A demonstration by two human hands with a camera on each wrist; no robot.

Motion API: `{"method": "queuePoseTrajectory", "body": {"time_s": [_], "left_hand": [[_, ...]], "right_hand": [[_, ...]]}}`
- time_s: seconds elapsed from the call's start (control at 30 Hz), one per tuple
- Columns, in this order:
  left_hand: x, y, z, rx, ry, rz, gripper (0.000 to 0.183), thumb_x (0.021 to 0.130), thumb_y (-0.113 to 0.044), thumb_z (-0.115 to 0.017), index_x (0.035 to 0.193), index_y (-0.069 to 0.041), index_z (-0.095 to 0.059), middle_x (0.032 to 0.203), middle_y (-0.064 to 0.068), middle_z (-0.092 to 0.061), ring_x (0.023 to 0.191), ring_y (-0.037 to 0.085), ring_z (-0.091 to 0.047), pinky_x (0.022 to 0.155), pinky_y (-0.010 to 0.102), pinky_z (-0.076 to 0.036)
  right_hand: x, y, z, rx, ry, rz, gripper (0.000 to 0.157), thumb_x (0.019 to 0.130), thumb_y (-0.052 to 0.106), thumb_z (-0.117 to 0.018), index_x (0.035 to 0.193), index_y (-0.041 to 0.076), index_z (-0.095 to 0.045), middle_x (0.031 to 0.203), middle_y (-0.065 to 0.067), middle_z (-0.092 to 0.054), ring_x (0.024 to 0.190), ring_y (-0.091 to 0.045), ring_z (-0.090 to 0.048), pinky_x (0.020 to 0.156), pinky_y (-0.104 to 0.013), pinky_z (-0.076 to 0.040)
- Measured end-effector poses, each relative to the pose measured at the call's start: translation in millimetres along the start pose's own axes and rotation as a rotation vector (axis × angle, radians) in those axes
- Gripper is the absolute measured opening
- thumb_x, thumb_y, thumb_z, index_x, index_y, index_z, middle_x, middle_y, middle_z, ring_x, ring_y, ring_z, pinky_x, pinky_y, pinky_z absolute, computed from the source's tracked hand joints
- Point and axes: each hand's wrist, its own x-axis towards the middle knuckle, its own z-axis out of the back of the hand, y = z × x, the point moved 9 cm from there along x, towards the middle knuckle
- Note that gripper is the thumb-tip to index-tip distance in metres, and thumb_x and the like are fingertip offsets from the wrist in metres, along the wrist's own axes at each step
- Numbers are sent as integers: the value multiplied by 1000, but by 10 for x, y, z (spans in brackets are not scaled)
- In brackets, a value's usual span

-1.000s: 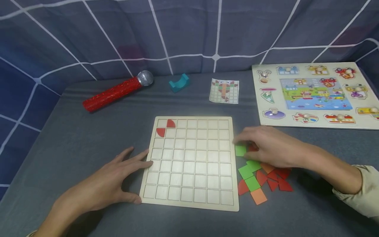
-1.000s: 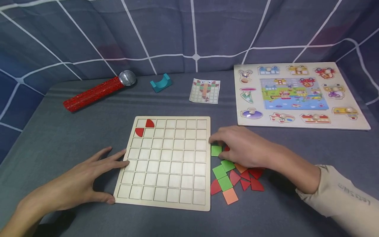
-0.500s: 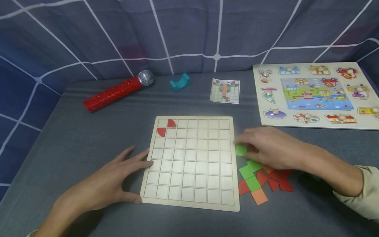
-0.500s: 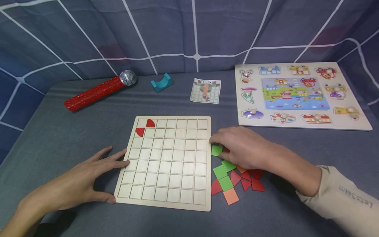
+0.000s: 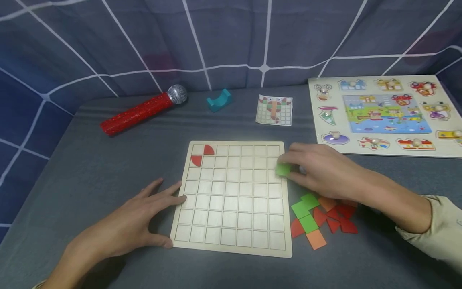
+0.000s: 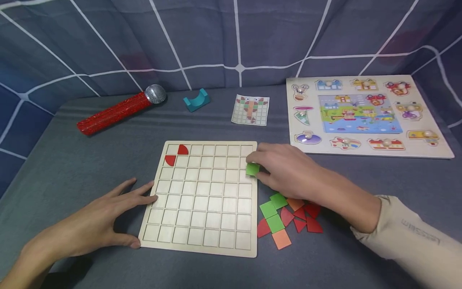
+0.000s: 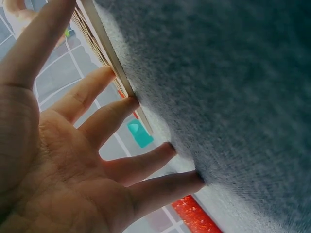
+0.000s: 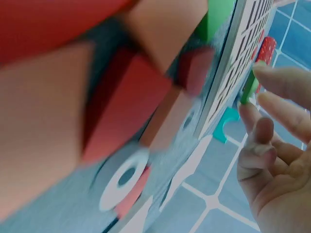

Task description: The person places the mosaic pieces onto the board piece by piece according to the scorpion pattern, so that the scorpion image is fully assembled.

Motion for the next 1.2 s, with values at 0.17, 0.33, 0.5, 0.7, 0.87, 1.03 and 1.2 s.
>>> {"method": "queuePoseTrajectory", "body": {"time_s": [0.17,0.33,0.5,0.7,0.87,1.03,1.2], "left_hand": [[11,12,6,1,10,-3,88,62,-58,-85,141,-31,-55,160,-8,-25,142,50,-17,95,74,-29],[12,17,26,8,0,-22,80,70,-59,-79,140,-29,-55,160,-3,-28,140,52,-20,95,73,-30],[14,11,49,27,-17,-23,81,73,-52,-82,144,-31,-50,160,-2,-29,140,51,-21,95,73,-31],[31,14,62,11,-20,0,83,69,-52,-84,143,-33,-51,160,-2,-29,141,49,-23,96,71,-31],[24,-1,87,17,-39,-25,79,71,-52,-83,141,-30,-53,160,-2,-28,140,50,-23,95,72,-31],[27,-3,89,14,-46,-32,78,71,-52,-83,140,-29,-55,159,-3,-29,140,49,-23,96,71,-32],[29,11,87,26,-41,-20,78,69,-49,-85,138,-28,-56,158,-5,-33,140,49,-24,95,71,-33]], "right_hand": [[207,107,-62,24,-19,15,22,86,7,-73,107,11,-73,98,1,-64,79,-11,-57,72,-34,-48],[516,304,-144,78,-16,67,18,87,8,-70,105,10,-73,95,1,-64,81,-14,-57,75,-35,-49],[902,569,-259,81,50,95,17,89,12,-70,106,10,-73,94,1,-65,86,-14,-58,79,-34,-48],[1209,788,-407,38,103,127,13,91,8,-67,102,11,-72,92,3,-65,86,-13,-58,79,-31,-47],[1326,820,-505,3,134,107,15,89,0,-59,92,12,-68,83,3,-60,78,-15,-55,70,-31,-46],[1347,797,-539,-3,144,89,16,89,-2,-60,91,11,-69,83,2,-61,76,-16,-55,67,-30,-46],[1342,769,-566,1,152,86,13,91,1,-61,92,10,-69,85,2,-61,77,-16,-55,67,-30,-46]]}}
